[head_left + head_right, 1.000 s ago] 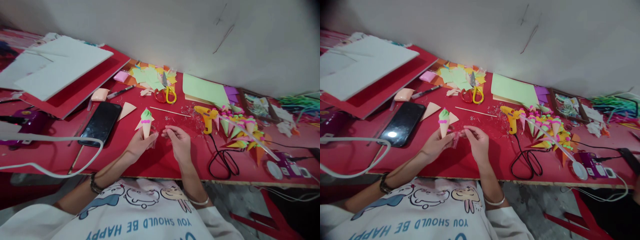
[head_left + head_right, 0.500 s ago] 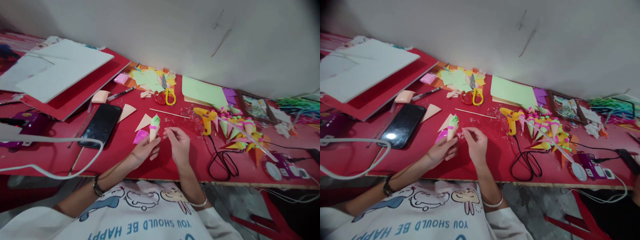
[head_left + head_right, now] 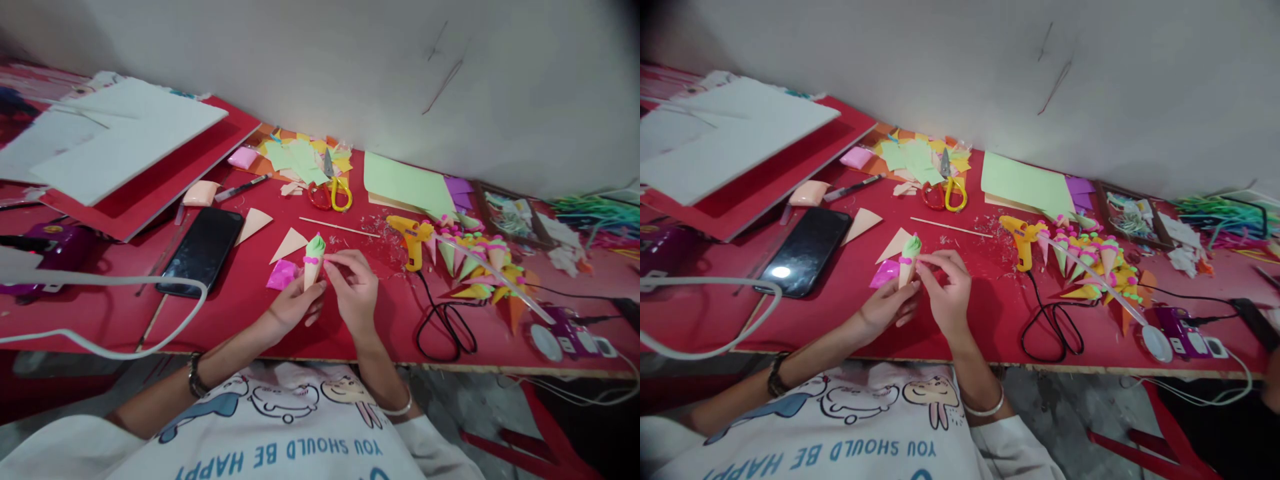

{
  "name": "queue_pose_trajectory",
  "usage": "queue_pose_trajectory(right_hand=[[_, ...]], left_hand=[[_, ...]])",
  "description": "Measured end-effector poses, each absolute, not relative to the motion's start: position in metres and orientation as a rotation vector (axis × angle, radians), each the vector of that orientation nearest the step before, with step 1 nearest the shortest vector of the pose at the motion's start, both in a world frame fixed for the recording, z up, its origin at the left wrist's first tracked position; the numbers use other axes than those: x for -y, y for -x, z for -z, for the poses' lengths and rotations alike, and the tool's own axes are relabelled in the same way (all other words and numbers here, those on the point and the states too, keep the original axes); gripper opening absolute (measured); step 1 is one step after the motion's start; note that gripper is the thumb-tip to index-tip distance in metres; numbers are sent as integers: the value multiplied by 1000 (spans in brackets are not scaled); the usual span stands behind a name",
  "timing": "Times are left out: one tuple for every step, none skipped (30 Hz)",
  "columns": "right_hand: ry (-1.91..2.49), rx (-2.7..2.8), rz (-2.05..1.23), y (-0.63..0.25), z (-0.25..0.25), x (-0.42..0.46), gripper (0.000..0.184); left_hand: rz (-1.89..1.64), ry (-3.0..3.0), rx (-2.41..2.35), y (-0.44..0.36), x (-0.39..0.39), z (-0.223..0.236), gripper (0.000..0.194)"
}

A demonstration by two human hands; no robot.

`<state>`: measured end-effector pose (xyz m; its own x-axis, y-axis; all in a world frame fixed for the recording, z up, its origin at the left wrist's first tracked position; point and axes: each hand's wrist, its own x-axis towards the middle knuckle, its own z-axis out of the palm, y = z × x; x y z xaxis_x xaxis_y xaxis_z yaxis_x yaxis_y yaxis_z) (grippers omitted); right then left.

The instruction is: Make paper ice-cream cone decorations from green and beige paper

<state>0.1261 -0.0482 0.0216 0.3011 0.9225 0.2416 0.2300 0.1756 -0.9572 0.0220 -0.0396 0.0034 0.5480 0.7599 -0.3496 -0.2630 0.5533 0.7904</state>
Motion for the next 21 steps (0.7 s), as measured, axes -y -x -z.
queue_pose_trajectory(right_hand=[[1331, 1202, -707, -126, -22, 48, 11], [1333, 1211, -709, -126, -22, 48, 11], [1333, 1218, -712, -126, -21, 48, 11], [1333, 1223, -715, -126, -21, 48, 11], [1332, 1225, -717, -126, -21, 48, 10], [1331, 1225, -719, -126, -21, 48, 10], [1332, 1226, -721, -126, -21, 48, 10], [1334, 1228, -724, -126, -21, 48, 10], [1341, 1229, -726, -126, -20, 48, 10], [1346, 1231, -728, -126, -20, 48, 11], [1349, 1233, -730, -127, -20, 48, 12], [1347, 1234, -733, -127, -19, 49, 13], [1340, 1232, -739, -127, -19, 49, 13], [1330, 1227, -750, -127, -19, 49, 14], [1318, 1218, -762, -127, -19, 49, 14], [1308, 1206, -773, -127, -19, 49, 13], [1300, 1192, -783, -127, -19, 49, 12], [1293, 1178, -793, -126, -18, 48, 11], [1284, 1165, -807, -126, -18, 48, 10], [1274, 1150, -826, -125, -18, 47, 9], [1264, 1130, -849, -125, -17, 47, 8]], left_hand=[[-679, -747, -755, -22, 40, -3, 22], [-682, -745, -756, -22, 40, -3, 22], [-684, -743, -760, -22, 40, -2, 22], [-684, -743, -767, -22, 40, -2, 23], [-682, -744, -775, -22, 40, -2, 23], [-682, -745, -783, -22, 40, -2, 24], [-682, -746, -791, -22, 40, -2, 24], [-681, -749, -797, -22, 41, -2, 25], [-681, -754, -802, -22, 41, -2, 25], [-680, -763, -803, -22, 41, -2, 25], [-680, -775, -801, -22, 41, -2, 25], [-679, -790, -797, -23, 41, -2, 25], [-678, -806, -791, -23, 41, -3, 25], [-681, -819, -790, -23, 41, -3, 25], [-682, -829, -793, -23, 41, -3, 24], [-681, -839, -798, -23, 41, -3, 25], [-677, -846, -805, -23, 41, -4, 25], [-671, -853, -813, -23, 41, -4, 26], [-665, -860, -820, -24, 41, -4, 28], [-658, -869, -824, -24, 41, -4, 30], [-654, -876, -825, -24, 41, -3, 32]])
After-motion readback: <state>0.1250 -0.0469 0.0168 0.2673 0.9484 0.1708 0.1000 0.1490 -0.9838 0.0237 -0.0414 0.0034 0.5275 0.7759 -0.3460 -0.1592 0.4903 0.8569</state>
